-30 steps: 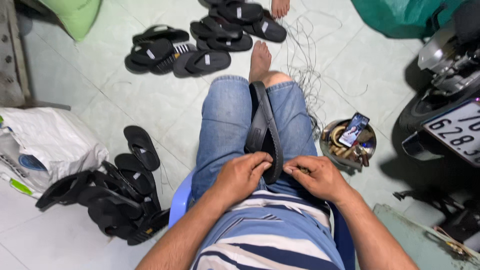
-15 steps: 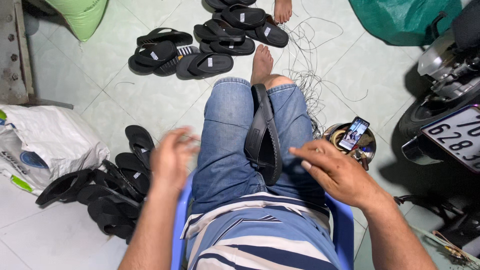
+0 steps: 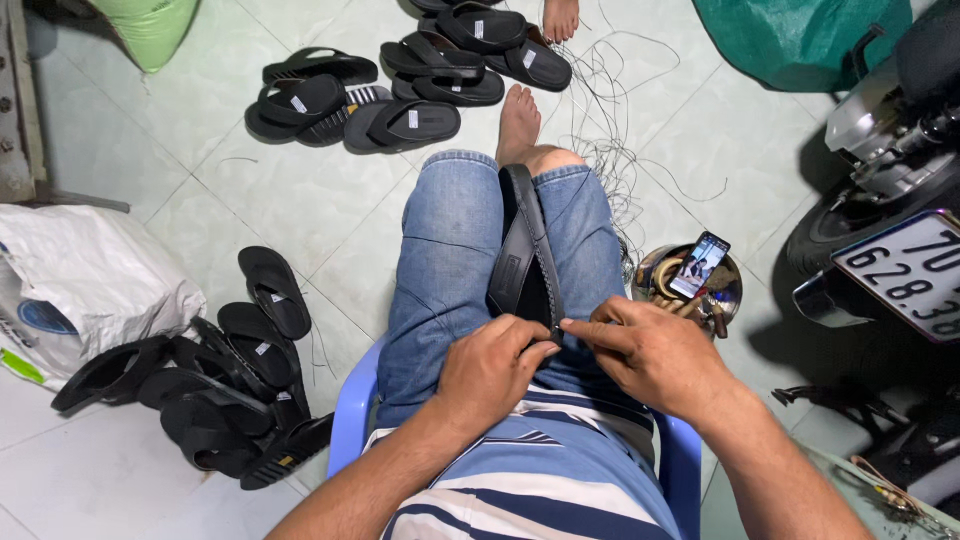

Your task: The person sits on a blue plastic chair and sews a black sandal held on their lap using a needle and thread. They repeatedly push the needle through the sandal's strap and pull the thread to stitch it. Several other sandals are scattered on the floor nearby.

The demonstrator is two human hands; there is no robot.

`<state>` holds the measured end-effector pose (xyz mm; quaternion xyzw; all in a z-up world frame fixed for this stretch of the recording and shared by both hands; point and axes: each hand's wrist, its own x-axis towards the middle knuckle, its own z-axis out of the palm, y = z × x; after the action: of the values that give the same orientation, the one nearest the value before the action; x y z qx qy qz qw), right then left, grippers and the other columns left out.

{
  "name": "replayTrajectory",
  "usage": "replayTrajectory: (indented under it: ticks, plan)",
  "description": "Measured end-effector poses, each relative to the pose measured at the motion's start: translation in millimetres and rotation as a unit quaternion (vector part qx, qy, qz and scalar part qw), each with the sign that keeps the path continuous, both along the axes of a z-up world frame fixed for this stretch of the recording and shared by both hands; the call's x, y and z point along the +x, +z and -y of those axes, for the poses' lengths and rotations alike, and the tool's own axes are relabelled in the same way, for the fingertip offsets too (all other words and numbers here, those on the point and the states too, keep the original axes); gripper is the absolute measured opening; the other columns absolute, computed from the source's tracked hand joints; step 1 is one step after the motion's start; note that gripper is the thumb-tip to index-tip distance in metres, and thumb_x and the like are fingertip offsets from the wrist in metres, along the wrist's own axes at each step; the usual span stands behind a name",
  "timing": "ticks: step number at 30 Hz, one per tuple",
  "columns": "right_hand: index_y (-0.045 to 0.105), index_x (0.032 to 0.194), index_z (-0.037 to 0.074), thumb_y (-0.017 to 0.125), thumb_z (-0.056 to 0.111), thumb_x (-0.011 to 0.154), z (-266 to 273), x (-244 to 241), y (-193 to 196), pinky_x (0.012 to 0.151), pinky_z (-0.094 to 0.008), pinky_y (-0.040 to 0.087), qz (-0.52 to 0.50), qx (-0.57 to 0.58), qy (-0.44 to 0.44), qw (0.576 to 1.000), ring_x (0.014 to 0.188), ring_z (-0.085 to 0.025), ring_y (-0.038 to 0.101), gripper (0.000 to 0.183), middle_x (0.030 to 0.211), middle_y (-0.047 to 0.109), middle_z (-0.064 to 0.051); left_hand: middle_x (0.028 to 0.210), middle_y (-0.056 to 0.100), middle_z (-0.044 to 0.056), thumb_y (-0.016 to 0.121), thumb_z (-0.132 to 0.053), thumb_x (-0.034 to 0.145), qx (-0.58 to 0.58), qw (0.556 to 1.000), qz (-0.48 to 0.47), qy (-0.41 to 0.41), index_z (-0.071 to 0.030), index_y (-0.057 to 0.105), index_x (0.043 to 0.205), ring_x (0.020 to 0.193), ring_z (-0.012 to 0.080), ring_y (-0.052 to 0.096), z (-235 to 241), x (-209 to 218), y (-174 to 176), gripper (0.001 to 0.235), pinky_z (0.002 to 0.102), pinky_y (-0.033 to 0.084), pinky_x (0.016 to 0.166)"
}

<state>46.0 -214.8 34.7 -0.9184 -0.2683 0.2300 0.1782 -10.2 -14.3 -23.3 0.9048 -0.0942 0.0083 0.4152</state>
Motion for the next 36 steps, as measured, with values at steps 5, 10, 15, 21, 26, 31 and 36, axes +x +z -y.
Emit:
replayTrajectory:
  ticks: [5, 10, 15, 21, 26, 31, 36]
  plan:
    - [0.065, 0.102, 0.036, 0.059, 0.023, 0.072, -17.1, -12.8, 9.4, 0.060, -0.034, 0.055, 0.052, -0.092, -0.005, 0.994, 0.074, -0.019, 0.062, 0.033, 0.084, 0.059, 0.007, 0.074, 0.063, -0.010, 0.065, -0.030, 0.081, -0.067, 0.996, -0.040, 0.053, -0.025, 0.068, 0.085, 0.068, 0.0134, 0.065, 12.3, -1.4, -6.9, 0.006, 0.024, 0.051, 0.058]
    - [0.068, 0.096, 0.033, 0.060, 0.022, 0.071, -11.3, -9.9, -15.1, 0.059, -0.036, 0.055, 0.059, -0.031, -0.036, 0.997, 0.072, -0.021, 0.063, 0.028, 0.080, 0.060, 0.006, 0.074, 0.065, -0.001, 0.066, -0.021, 0.082, -0.162, 0.982, -0.086, 0.050, -0.017, 0.071, 0.086, 0.065, 0.0207, 0.065, 9.1, 3.9, -12.1, 0.008, 0.027, 0.052, 0.055]
    - [0.072, 0.089, 0.029, 0.067, 0.018, 0.069, 1.7, -10.3, -47.5, 0.065, -0.029, 0.053, 0.098, 0.159, -0.057, 0.981, 0.076, -0.016, 0.065, 0.024, 0.082, 0.066, 0.010, 0.074, 0.066, -0.003, 0.070, -0.022, 0.078, -0.211, 0.970, -0.107, 0.058, -0.018, 0.071, 0.085, 0.068, 0.0184, 0.065, 8.2, 4.0, -18.2, 0.008, 0.025, 0.052, 0.057]
    - [0.071, 0.086, 0.025, 0.069, 0.018, 0.068, -6.0, -6.0, -37.6, 0.063, -0.030, 0.052, 0.159, 0.142, -0.015, 0.977, 0.074, -0.017, 0.065, 0.019, 0.084, 0.068, 0.007, 0.081, 0.065, -0.001, 0.064, -0.025, 0.081, -0.150, 0.979, -0.138, 0.014, -0.020, 0.070, 0.086, 0.077, 0.0229, 0.064, 3.5, 6.9, -12.4, 0.009, 0.031, 0.053, 0.063]
    - [0.069, 0.088, 0.025, 0.068, 0.018, 0.070, -10.1, -8.8, -19.2, 0.060, -0.030, 0.052, 0.159, 0.113, -0.011, 0.981, 0.074, -0.016, 0.064, 0.020, 0.086, 0.067, 0.008, 0.084, 0.065, 0.005, 0.059, -0.026, 0.079, 0.000, 0.980, -0.164, -0.112, -0.014, 0.067, 0.079, 0.080, 0.0306, 0.062, -30.3, 27.8, 44.9, 0.014, 0.040, 0.051, 0.068]
    - [0.068, 0.088, 0.026, 0.065, 0.020, 0.074, -10.1, -10.7, -15.6, 0.062, -0.029, 0.051, 0.151, 0.095, -0.016, 0.984, 0.075, -0.015, 0.064, 0.016, 0.087, 0.067, 0.009, 0.107, 0.067, 0.015, 0.063, -0.013, 0.076, -0.306, 0.912, -0.253, -0.107, -0.008, 0.068, 0.081, 0.102, 0.0334, 0.062, -33.9, 31.6, 54.1, 0.009, 0.041, 0.047, 0.088]
    - [0.067, 0.089, 0.025, 0.064, 0.019, 0.074, -7.9, -10.5, -16.9, 0.062, -0.031, 0.052, 0.117, 0.109, -0.029, 0.987, 0.076, -0.017, 0.064, 0.016, 0.088, 0.066, 0.008, 0.086, 0.066, 0.007, 0.059, -0.012, 0.082, -0.192, 0.960, -0.201, -0.026, -0.017, 0.068, 0.099, 0.085, 0.0276, 0.065, -14.0, 26.3, 44.5, 0.019, 0.034, 0.054, 0.072]
